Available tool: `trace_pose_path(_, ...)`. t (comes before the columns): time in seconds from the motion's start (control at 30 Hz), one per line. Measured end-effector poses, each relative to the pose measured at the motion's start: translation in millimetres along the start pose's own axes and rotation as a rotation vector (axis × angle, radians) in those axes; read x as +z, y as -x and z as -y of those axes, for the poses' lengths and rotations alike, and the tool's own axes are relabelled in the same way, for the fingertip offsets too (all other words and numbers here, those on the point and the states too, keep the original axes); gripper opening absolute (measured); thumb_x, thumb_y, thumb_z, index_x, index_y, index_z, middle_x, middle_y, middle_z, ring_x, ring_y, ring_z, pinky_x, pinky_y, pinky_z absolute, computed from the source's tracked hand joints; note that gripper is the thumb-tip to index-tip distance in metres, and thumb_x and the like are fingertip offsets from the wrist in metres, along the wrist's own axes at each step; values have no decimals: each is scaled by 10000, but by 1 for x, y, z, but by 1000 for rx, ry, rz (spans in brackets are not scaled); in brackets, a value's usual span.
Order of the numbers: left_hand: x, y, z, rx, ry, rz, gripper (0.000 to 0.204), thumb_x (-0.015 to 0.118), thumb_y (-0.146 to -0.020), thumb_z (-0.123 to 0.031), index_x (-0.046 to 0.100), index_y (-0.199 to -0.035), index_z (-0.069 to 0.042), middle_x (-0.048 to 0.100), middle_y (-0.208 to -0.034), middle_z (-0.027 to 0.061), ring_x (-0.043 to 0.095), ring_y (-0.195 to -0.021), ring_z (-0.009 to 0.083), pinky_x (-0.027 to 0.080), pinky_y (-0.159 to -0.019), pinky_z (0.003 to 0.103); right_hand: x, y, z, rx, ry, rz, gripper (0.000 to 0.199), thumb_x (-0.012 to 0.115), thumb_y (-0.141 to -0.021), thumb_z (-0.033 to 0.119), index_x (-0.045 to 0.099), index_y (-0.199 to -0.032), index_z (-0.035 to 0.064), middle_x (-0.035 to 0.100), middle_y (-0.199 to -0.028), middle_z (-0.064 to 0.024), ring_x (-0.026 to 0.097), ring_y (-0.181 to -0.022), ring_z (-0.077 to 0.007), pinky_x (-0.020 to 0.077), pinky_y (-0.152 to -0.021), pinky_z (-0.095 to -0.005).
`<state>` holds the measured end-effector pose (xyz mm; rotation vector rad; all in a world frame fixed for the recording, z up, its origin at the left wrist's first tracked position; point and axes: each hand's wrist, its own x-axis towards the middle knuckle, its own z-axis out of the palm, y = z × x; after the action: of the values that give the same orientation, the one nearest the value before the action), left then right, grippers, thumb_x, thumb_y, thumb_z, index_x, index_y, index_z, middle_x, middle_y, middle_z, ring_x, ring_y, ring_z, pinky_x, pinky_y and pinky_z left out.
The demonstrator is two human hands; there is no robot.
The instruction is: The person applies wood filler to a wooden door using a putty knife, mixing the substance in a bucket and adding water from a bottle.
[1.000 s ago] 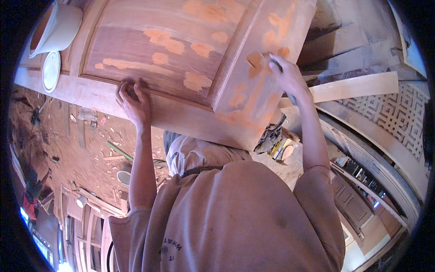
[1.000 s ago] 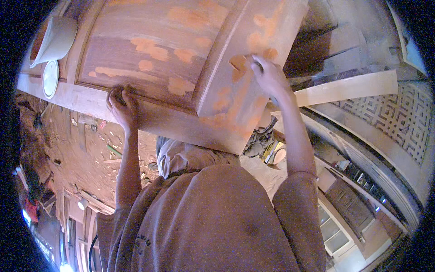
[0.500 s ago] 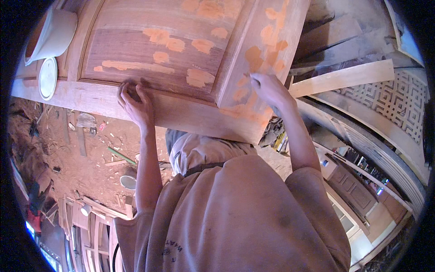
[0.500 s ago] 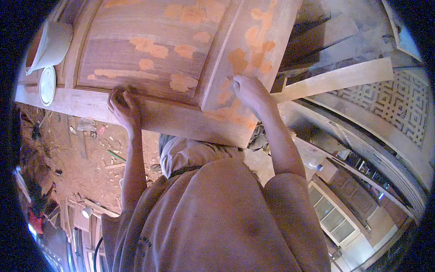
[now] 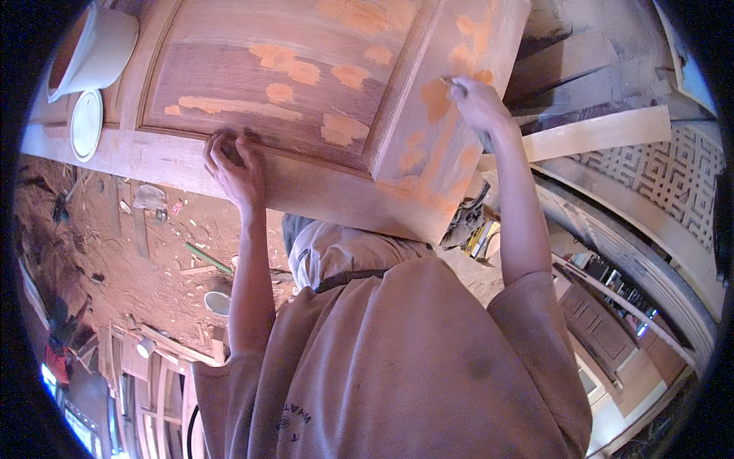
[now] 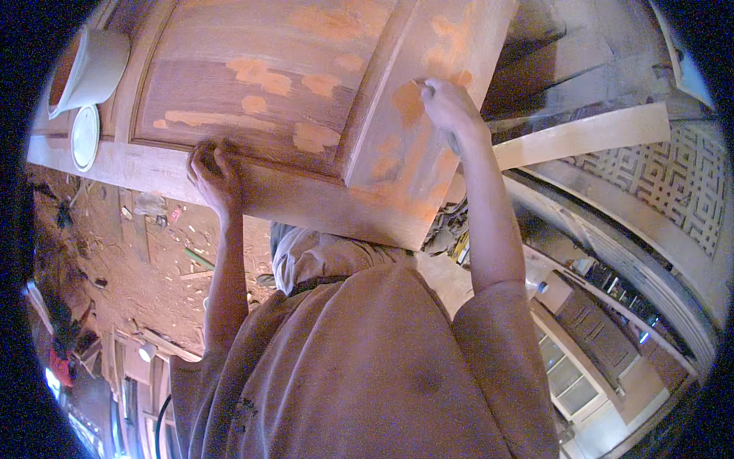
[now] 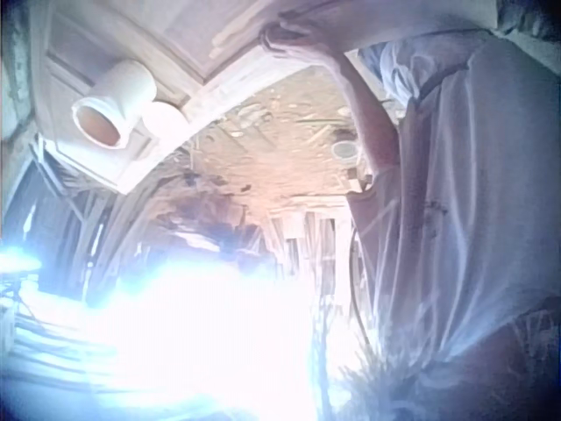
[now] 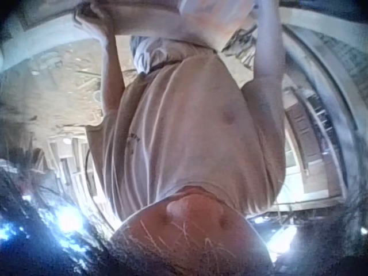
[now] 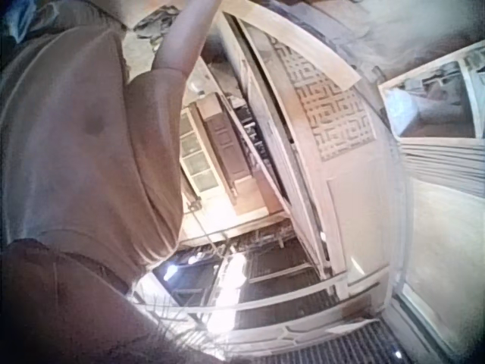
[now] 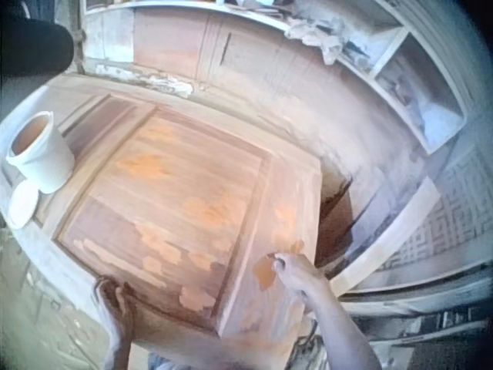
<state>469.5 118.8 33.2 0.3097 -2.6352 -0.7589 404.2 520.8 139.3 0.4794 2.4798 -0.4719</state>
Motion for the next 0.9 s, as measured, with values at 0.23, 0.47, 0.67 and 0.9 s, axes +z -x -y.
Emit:
trace_pose_path(0.23,-1,-1,-6,-38,32,22,313,631,-925,-224,578,-1121,14,587,-1193,182,528,-1157,361,425,-989,469,17,19,-5,-85,122,65,225,525,-976,218,598,-1079,31,669,-853,-229,679,-769,-344,504,-687,-456)
trace_pose_path(0.47,4,1,3,5,54,-6,306,638,-917,-210,578,-1119,12,587,-1192,182,527,-1161,363,415,-1001,477,48,66,-27,-209,2,134,332,579,-960,221,602,-1281,142,664,-1039,-223,649,-950,-375,507,-853,-412)
trace_pose_path(0.67,2,2,5,-11,22,9,304,636,-911,-200,576,-1128,4,579,-1206,185,520,-1178,366,395,-1022,479,55,45,-45,-600,79,-5,439,625,-953,247,544,-1385,227,652,-1015,-167,639,-905,-375,520,-831,-419)
trace_pose_path(0.9,5,1,5,1,52,1,327,630,-909,-217,567,-1129,17,574,-1211,205,511,-1183,388,383,-1030,499,58,18,-42,-745,107,-7,432,631,-947,236,555,-1372,217,605,-904,-154,623,-809,-355,521,-706,-445)
